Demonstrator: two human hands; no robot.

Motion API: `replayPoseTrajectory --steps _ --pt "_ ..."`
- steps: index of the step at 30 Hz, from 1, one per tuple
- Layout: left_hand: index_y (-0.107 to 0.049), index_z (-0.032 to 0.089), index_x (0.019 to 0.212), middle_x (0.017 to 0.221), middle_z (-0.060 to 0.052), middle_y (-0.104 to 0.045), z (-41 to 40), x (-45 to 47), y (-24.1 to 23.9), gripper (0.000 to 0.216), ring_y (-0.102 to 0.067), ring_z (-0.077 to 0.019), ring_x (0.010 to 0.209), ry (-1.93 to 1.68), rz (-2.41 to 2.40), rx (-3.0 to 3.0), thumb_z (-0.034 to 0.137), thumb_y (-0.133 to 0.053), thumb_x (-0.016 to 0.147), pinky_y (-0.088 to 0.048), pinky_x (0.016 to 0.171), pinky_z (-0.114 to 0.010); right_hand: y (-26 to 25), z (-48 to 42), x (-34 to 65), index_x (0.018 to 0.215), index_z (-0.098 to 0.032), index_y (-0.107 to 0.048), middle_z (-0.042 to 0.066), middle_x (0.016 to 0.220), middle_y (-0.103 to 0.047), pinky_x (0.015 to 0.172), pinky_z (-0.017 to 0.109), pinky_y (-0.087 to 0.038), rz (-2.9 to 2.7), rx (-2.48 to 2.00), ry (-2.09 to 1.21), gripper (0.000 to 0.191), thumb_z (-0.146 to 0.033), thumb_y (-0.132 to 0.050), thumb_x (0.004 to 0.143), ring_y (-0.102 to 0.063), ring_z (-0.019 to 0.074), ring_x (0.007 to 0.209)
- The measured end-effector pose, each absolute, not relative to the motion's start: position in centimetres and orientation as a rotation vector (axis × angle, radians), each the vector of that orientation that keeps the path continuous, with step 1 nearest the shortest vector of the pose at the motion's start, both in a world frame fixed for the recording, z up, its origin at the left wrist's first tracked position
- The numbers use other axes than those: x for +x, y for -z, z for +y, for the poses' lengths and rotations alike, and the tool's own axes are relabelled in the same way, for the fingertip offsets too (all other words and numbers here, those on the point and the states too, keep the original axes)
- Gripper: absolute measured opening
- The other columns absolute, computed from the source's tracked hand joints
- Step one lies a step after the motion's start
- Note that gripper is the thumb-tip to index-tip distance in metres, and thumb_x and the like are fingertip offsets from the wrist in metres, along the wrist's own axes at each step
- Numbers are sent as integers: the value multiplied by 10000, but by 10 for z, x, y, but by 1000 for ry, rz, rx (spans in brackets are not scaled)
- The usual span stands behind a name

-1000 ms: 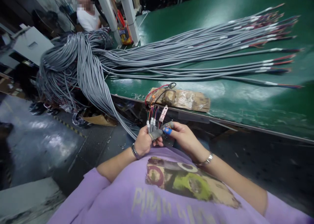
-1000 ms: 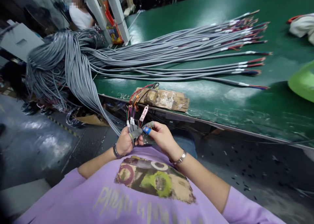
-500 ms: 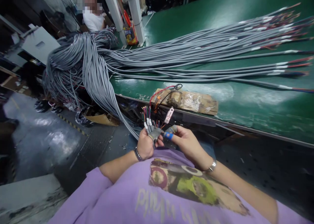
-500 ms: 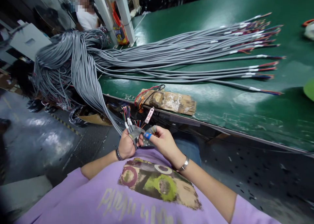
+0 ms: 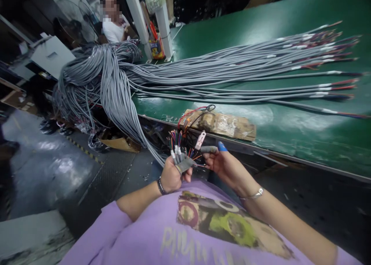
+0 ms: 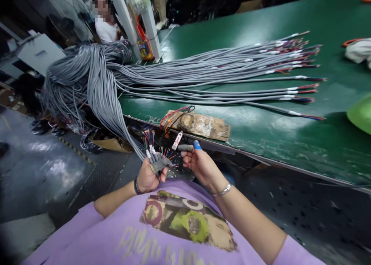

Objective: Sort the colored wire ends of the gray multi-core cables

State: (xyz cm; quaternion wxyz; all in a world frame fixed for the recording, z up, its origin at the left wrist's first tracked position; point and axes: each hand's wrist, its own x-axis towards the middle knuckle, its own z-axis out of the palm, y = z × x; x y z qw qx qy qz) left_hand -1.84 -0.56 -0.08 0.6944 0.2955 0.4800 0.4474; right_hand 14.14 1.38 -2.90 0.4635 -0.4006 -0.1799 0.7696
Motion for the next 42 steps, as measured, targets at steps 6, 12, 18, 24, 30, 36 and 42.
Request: replayPoseTrajectory --steps 6,12,18,24,30,36,42 --pt "-555 158 620 412 40 -550 3 -12 -5 515 -425 -70 264 -931 1028 628 531 -853 427 -265 271 -171 18 36 135 741 -180 -703 11 689 -659 512 211 -465 -483 -879 -1979 502 -642 -790 566 -540 95 554" --pt "-545 159 611 402 40 -538 8 -7 -5 517 -410 -66 264 -915 1068 630 520 -856 410 -235 279 -173 21 40 127 674 -168 -631 -46 567 -567 486 194 -401 -486 -975 -1838 492 -507 -901 442 -449 66 500" --pt "-560 156 624 428 28 -556 8 -7 -4 473 -415 -62 274 -900 1061 659 499 -843 461 -228 291 -175 22 35 117 665 -186 -599 -45 532 -529 472 237 -371 -498 -943 -1777 526 -638 -816 505 -433 93 476" --pt "-557 156 611 406 37 -532 10 -7 -3 505 -408 -64 270 -904 1088 644 524 -848 421 -246 285 -179 27 36 117 664 -186 -579 -41 552 -540 474 235 -350 -551 -972 -1771 507 -604 -829 524 -442 93 493" --pt "-551 158 608 405 35 -543 10 -7 -2 509 -407 -64 268 -897 1113 619 512 -852 402 -241 284 -178 25 36 113 578 -199 -533 -52 492 -471 450 233 -318 -592 -995 -1509 553 -715 -731 579 -361 83 458" --pt "-528 164 604 415 25 -548 11 -6 0 505 -408 -65 273 -895 1114 613 507 -847 414 -232 291 -177 30 43 112 693 -193 -630 18 588 -611 519 288 -452 -515 -793 -1946 492 -683 -677 684 -549 155 523" --pt "-558 161 624 410 26 -546 10 -7 3 491 -404 -63 273 -901 1126 584 490 -844 398 -240 293 -178 35 46 110 726 -208 -655 -6 599 -628 588 298 -503 -407 -754 -1909 406 -601 -743 677 -566 151 536"
